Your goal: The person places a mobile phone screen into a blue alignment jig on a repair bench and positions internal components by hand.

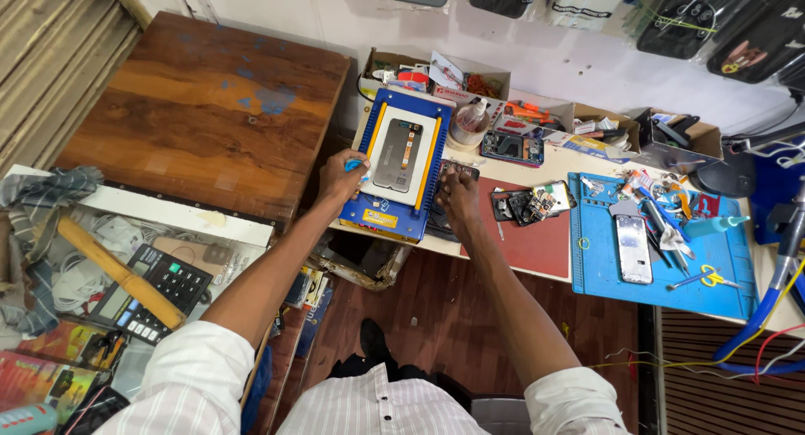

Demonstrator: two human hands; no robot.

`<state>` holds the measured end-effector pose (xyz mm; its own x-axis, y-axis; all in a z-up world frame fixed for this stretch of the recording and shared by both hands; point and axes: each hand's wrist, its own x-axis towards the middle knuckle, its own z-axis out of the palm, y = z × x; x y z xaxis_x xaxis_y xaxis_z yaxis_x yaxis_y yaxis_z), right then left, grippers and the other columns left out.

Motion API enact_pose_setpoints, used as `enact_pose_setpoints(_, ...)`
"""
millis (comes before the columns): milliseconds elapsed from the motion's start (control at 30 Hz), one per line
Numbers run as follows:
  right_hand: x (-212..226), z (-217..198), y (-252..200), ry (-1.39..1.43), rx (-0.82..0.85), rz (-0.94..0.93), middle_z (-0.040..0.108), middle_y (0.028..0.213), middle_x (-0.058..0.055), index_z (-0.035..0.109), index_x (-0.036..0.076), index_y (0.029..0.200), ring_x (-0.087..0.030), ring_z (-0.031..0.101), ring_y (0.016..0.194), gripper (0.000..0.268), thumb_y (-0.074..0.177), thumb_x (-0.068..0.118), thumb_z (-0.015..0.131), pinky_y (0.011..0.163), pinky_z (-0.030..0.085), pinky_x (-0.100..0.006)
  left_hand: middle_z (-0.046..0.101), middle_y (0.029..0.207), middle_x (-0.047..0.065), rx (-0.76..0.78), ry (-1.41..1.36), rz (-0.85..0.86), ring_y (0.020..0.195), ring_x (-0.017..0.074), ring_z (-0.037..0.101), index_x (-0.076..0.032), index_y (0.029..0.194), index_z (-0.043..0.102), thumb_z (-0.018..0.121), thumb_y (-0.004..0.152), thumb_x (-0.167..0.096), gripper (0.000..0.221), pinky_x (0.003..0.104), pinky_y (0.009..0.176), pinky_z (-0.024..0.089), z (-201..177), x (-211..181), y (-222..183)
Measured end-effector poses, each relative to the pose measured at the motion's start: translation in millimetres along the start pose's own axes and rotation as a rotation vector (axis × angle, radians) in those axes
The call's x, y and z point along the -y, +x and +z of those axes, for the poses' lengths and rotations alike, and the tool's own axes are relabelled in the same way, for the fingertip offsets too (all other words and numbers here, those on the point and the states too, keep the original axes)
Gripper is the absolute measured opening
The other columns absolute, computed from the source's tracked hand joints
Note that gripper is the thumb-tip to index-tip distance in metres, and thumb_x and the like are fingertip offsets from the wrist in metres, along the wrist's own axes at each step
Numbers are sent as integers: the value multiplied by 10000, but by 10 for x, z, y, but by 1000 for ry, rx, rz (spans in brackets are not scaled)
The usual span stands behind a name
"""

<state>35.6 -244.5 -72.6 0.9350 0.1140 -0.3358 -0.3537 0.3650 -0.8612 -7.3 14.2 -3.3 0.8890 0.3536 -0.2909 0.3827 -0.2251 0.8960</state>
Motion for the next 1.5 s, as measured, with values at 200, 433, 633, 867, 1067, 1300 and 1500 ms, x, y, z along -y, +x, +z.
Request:
enact_pose_setpoints(200, -96, 7, -110, 38, 18, -34, 418, 682, 21, 519, 68, 869, -88, 359, 531, 292, 1069, 277, 561, 505, 384, -267, 744, 873, 72, 9, -50, -3, 604, 127, 668, -115, 1125, 726, 748, 900, -198, 240, 283, 487, 583, 13, 21, -64)
enact_pose_setpoints(433, -165, 65, -344, 51, -25, -34, 419, 687, 19, 491, 82, 850, -92, 362, 532, 293, 1067, 261, 571, 504, 377, -273, 755, 887, 56, 2, -39, 11, 614, 115, 675, -124, 1168, 724, 756, 898, -217, 287, 287, 486, 596, -8, 57, -126)
enact_pose_setpoints(633, -171, 112, -565, 12, -69, 20, 432, 690, 26, 501, 89, 861, -80, 357, 530, 273, 1067, 259, 553, 502, 382, -264, 741, 844, 96, -1, -57, 72, 600, 120, 658, -108, 1189, 724, 746, 907, -189, 294, 297, 474, 587, 1, 165, -128)
enact_pose_setpoints(867, -361, 108, -589, 43, -79, -6, 415, 666, 28, 513, 80, 857, -81, 344, 507, 276, 1073, 247, 559, 484, 367, -269, 749, 897, 102, 27, -38, 140, 606, 163, 697, -81, 1176, 722, 730, 913, -169, 278, 318, 460, 597, -131, 110, -38)
enact_pose_setpoints(1067, -460, 116, -727, -12, -113, 2, 416, 666, 33, 522, 76, 841, -70, 341, 514, 295, 1072, 253, 563, 486, 370, -266, 741, 994, 105, 48, -132, 43, 687, 216, 751, -90, 1159, 726, 694, 911, -128, 252, 340, 482, 640, -232, 126, -84)
enact_pose_setpoints(1300, -404, 71, -892, 4, -129, -16, 440, 683, 25, 515, 77, 847, -74, 363, 517, 280, 1062, 247, 568, 495, 394, -261, 738, 1053, 124, 60, -229, 15, 738, 215, 764, -79, 1144, 725, 702, 908, -96, 238, 323, 532, 672, -265, 234, -243)
enact_pose_setpoints(1500, -406, 57, -1072, -79, -159, 3, 440, 675, 31, 514, 78, 856, -71, 356, 514, 264, 1051, 243, 577, 489, 384, -265, 746, 1057, 129, 54, -203, 7, 731, 208, 762, -78, 1165, 723, 701, 925, -124, 245, 309, 559, 669, -297, 238, -465)
